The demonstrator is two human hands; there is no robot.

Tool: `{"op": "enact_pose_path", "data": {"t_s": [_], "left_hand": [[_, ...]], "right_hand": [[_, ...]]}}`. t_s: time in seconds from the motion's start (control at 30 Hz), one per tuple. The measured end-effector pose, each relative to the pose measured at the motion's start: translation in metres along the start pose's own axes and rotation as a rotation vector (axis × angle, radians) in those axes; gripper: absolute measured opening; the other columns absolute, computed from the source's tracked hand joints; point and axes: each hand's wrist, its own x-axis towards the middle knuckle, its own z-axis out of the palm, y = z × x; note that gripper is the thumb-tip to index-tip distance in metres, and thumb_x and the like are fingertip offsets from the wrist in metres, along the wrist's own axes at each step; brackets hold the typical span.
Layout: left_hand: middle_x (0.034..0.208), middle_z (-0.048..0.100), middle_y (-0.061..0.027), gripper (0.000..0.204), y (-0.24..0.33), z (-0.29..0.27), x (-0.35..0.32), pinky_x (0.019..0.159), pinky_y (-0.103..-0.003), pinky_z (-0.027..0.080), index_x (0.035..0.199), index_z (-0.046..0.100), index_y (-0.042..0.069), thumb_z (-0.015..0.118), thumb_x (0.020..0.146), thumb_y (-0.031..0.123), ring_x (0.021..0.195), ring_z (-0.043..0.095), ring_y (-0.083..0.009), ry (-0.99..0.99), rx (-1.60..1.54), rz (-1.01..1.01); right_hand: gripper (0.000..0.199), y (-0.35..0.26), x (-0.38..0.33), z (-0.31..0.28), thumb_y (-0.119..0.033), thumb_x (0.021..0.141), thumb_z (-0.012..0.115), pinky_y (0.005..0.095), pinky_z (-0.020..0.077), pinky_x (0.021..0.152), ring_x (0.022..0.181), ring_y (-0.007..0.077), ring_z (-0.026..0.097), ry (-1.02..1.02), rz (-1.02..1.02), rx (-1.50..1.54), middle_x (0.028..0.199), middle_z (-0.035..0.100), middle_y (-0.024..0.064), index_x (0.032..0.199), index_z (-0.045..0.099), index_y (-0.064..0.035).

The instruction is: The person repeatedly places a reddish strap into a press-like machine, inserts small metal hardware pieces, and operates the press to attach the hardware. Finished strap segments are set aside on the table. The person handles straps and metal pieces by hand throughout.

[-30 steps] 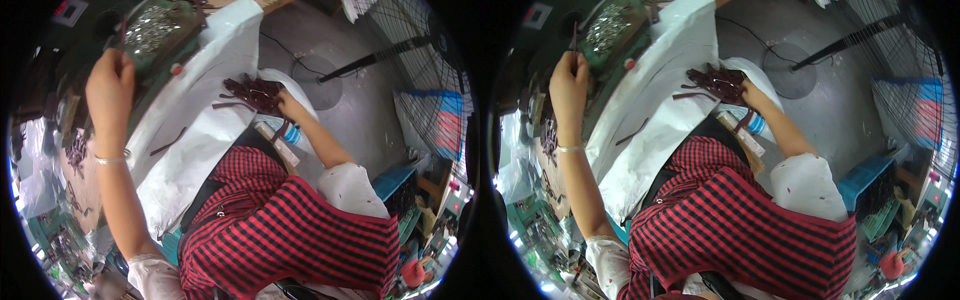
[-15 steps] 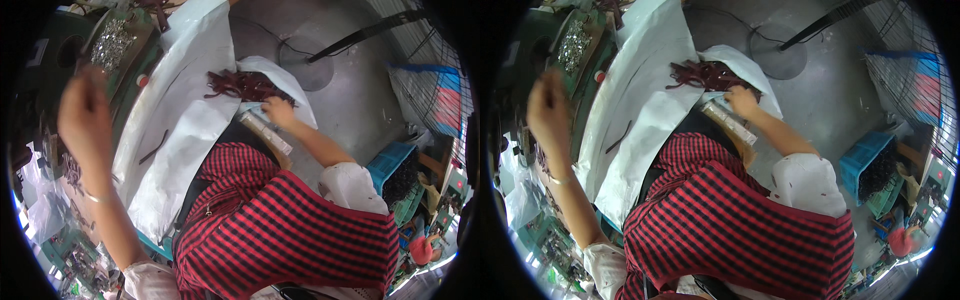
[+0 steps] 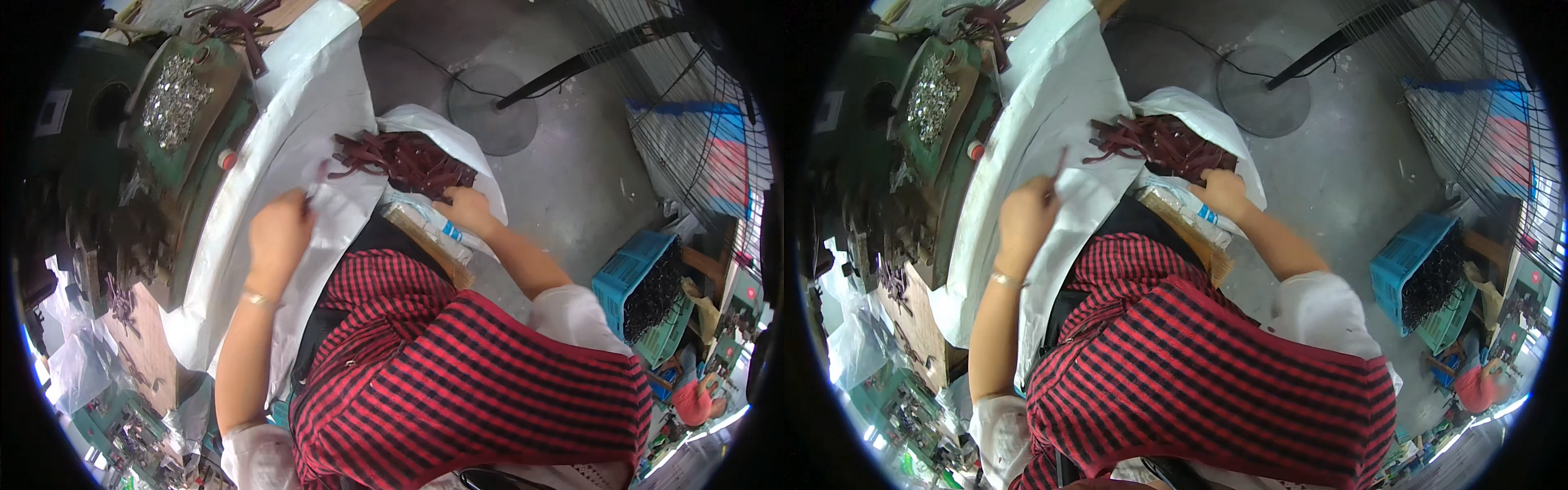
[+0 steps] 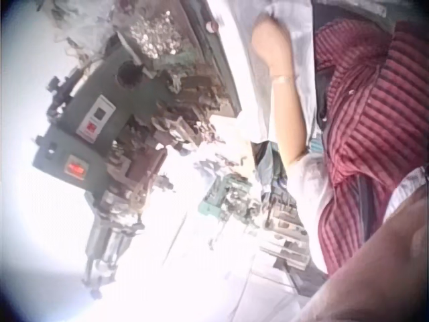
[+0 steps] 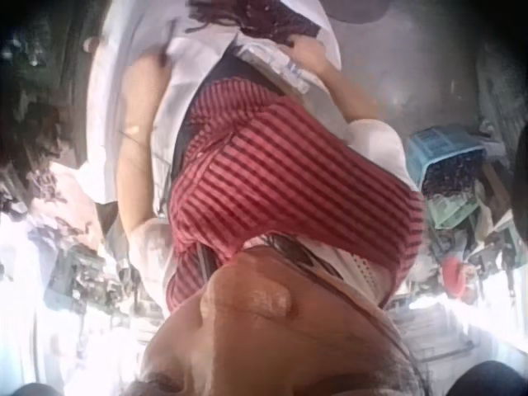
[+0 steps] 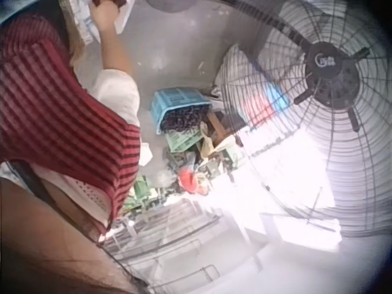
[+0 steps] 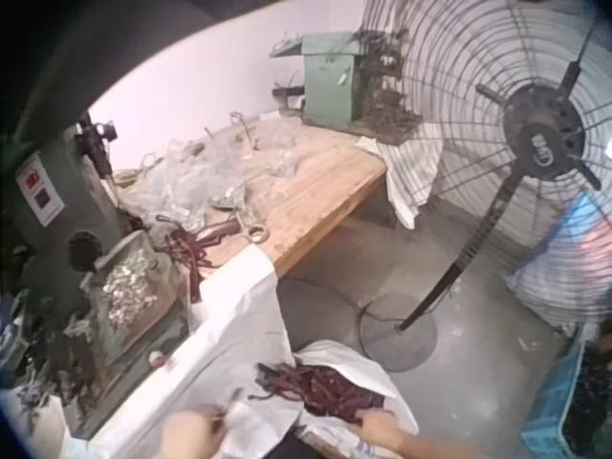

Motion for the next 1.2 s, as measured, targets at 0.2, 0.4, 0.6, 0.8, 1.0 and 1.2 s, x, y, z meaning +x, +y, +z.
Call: {"op": "enact_pose_path", "data": {"t_s": [0.2,0.4,0.6,0.8,1.0,1.2], "left_hand": [[0.092,0.074,-0.0198,0.031,0.099,0.105,0.079,0.075,-0.052,0.057,0.116,0.066,0.006,0.057,0.087,0.008,0.088,0.073,-0.0388,-0.462,0.024,0.332],[0.094,0.076,-0.0166,0.036,0.103,0.211,0.072,0.074,-0.045,0.058,0.12,0.069,0.004,0.062,0.087,0.017,0.092,0.075,-0.034,-0.679,0.151,0.43],[0.091,0.076,-0.0168,0.02,0.084,0.169,0.101,0.072,-0.045,0.058,0.095,0.077,0.01,0.06,0.086,0.016,0.085,0.074,-0.0341,-0.484,-0.066,0.44],[0.082,0.076,-0.0111,0.019,0.104,0.085,0.033,0.064,-0.041,0.058,0.08,0.076,0.01,0.063,0.089,0.02,0.08,0.076,-0.0289,-0.722,0.036,0.739],[0.09,0.078,-0.0127,0.021,0.111,0.074,0.051,0.071,-0.041,0.06,0.086,0.081,0.011,0.061,0.089,0.017,0.084,0.076,-0.0321,-0.736,0.014,0.808],[0.097,0.077,-0.0144,0.022,0.105,0.093,0.042,0.075,-0.044,0.06,0.091,0.08,0.007,0.06,0.088,0.016,0.091,0.076,-0.0333,-0.74,-0.052,0.553]], "right_hand": [[0.069,0.012,0.015,-0.016,-0.054,0.1,0.061,0.0507,0.0485,0.104,0.133,0.0346,0.054,-0.204,0.216,1.875,0.147,0.052,0.0193,0.148,0.043,-0.0077],[0.056,-0.018,0.059,-0.053,-0.047,0.108,0.048,0.0517,0.053,0.097,0.123,0.0364,0.061,0.159,0.42,2.038,0.129,0.063,0.0257,0.137,0.048,0.0006],[0.032,0.012,0.168,-0.112,-0.02,0.108,0.039,0.0505,0.0556,0.085,0.102,0.0378,0.068,0.254,0.401,1.997,0.113,0.067,0.0261,0.121,0.052,0.0056],[0.019,-0.11,0.135,-0.119,-0.01,0.101,0.041,0.0492,0.0559,0.083,0.09,0.0327,0.067,0.023,0.291,1.834,0.093,0.066,0.0175,0.095,0.056,0.0001],[0.027,-0.132,0.157,-0.131,-0.021,0.108,0.041,0.0483,0.0559,0.084,0.091,0.0315,0.066,0.094,0.384,1.812,0.093,0.066,0.0158,0.097,0.055,-0.0011],[0.022,-0.103,0.146,-0.133,-0.015,0.106,0.044,0.0439,0.0548,0.087,0.088,0.03,0.066,0.272,0.386,1.764,0.091,0.066,0.012,0.094,0.056,-0.0009]]}}
